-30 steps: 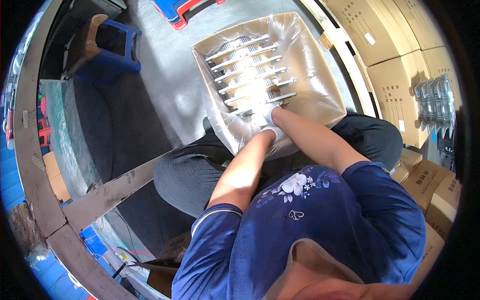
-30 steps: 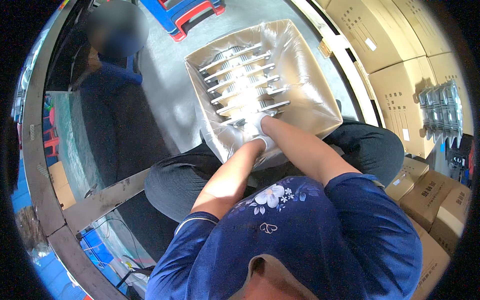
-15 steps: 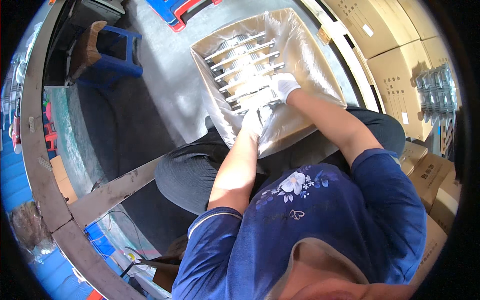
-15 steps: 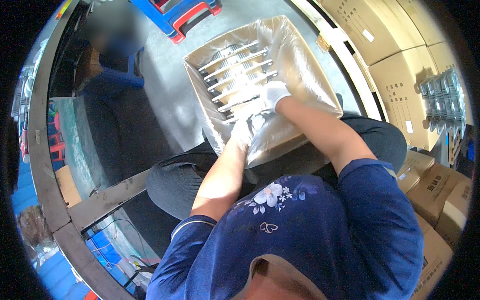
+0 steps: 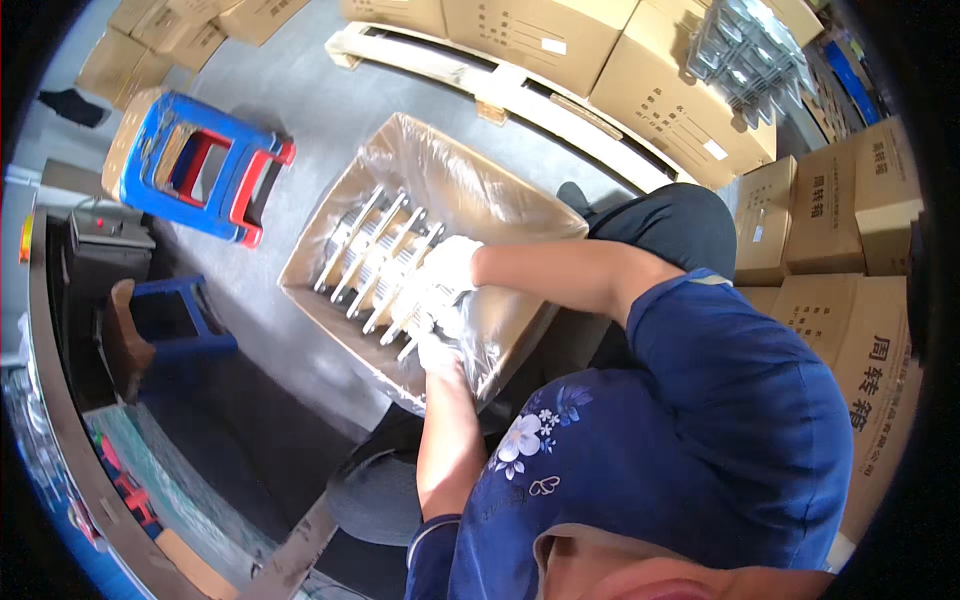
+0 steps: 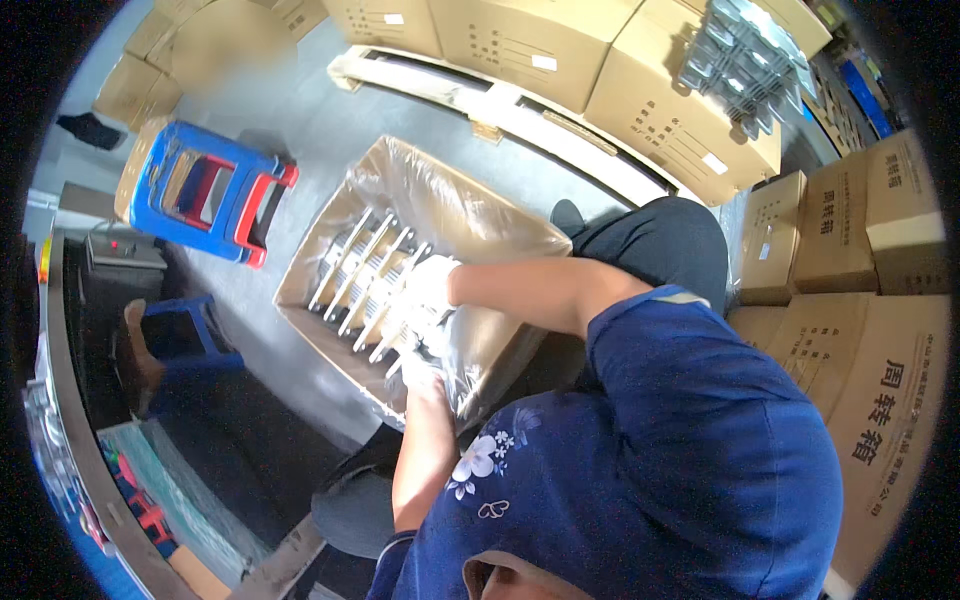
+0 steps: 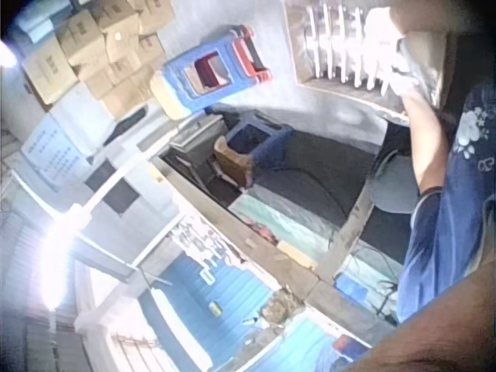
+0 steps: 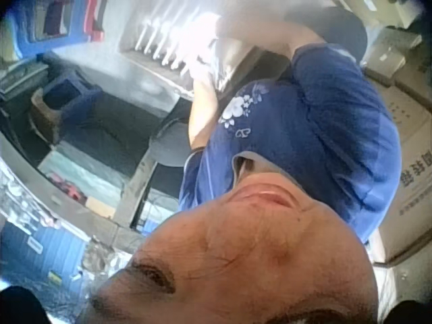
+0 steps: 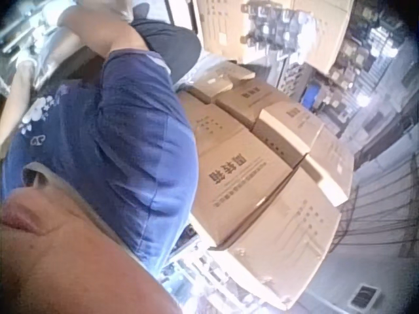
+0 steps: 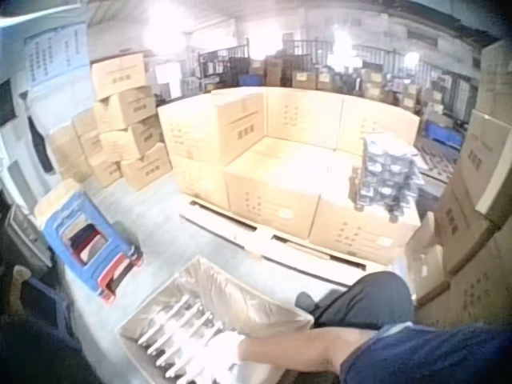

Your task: The person packs metal components and cardboard dividers into a plastic-lined box, folds the flaps closed, seals the box with tape using a tape dispenser, and lifts the box away.

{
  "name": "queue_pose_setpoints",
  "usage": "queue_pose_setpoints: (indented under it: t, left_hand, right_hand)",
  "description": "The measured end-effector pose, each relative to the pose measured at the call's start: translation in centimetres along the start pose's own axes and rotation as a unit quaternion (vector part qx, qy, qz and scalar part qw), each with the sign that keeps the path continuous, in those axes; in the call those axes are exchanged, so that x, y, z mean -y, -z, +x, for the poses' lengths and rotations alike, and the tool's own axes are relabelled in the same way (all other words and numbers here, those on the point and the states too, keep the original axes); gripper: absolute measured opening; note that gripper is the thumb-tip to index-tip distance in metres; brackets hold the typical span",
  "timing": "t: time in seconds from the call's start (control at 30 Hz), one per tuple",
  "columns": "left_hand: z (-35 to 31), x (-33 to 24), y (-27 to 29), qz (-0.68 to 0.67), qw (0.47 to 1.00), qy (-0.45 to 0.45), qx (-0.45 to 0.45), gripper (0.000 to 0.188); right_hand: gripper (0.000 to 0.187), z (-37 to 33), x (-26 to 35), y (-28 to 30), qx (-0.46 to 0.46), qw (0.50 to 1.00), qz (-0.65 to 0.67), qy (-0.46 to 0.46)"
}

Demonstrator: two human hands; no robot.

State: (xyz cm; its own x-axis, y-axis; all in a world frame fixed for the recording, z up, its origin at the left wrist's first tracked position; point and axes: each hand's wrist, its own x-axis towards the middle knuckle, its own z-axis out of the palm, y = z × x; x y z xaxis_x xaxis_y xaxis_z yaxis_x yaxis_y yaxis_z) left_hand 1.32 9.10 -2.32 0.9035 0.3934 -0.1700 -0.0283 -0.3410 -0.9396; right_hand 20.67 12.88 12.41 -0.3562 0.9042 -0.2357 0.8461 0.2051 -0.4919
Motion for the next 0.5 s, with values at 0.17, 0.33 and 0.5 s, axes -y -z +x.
queue_pose_setpoints:
  t: [0.17, 0.33, 0.5]
  left_hand:
    - [-2.3, -4.0, -1.5, 0.442, 0.865, -0.185, 0.149, 0.039]
    - [1.3, 4.3, 4.9, 0.737, 0.415, -0.526, -0.086, 0.041]
    - [0.4, 2.2, 4.3, 0.773, 0.362, -0.518, -0.05, 0.052]
  right_hand:
    - [0.022, 0.6, -5.0, 10.1, -0.182, 0.979, -0.072, -0.059]
    - [0.041, -6.8, -22.0, 16.3, -0.304, 0.905, -0.049, -0.294]
    - [0.049, -13.3, -31.7, 14.6, -0.196, 0.842, 0.03, -0.502]
